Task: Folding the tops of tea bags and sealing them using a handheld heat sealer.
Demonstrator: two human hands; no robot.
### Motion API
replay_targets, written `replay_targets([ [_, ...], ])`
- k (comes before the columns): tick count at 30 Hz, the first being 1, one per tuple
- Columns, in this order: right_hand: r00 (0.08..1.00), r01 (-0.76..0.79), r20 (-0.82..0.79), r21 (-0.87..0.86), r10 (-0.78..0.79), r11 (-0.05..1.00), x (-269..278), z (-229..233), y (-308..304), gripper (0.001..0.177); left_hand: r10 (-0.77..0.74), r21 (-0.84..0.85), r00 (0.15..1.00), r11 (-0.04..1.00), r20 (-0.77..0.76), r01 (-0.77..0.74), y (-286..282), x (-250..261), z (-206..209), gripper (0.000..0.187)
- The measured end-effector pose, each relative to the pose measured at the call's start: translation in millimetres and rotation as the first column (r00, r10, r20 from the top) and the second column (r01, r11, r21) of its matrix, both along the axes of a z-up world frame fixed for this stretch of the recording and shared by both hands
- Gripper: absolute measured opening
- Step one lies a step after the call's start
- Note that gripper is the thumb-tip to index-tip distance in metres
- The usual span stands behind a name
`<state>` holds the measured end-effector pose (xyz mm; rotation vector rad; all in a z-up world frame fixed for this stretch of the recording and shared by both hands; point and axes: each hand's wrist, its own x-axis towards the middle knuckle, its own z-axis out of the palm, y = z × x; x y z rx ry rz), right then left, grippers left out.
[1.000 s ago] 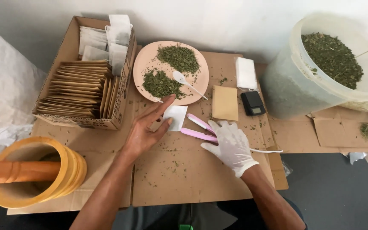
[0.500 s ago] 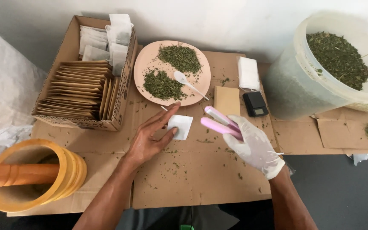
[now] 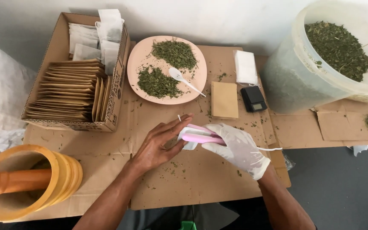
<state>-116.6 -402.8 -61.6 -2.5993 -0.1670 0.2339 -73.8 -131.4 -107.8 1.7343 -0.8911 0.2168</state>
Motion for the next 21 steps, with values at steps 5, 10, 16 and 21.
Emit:
replay_targets([
  [5,1.000,0.003,0.006,0.019,-0.003,1.000,4,-18,-6,0.063,-0.012,-0.011,1.000,1.000,-0.007,0.012,-3,1,-5,0.070],
  [10,0.999,0.004,0.034,0.030,-0.005,1.000,7,-25,-5,0.058,-0.025,-0.020,1.000,0.999,-0.014,0.025,-4,1,-3,0.071],
  [16,0.998,0.004,0.065,0.024,-0.005,1.000,6,-33,-7,0.055,-0.012,-0.024,1.000,1.000,-0.009,0.012,-4,0,-4,0.069],
  [21,0.999,0.017,0.046,0.020,-0.018,1.000,7,-31,-5,0.055,-0.008,-0.027,1.000,1.000,-0.002,0.008,-3,0,-6,0.069],
])
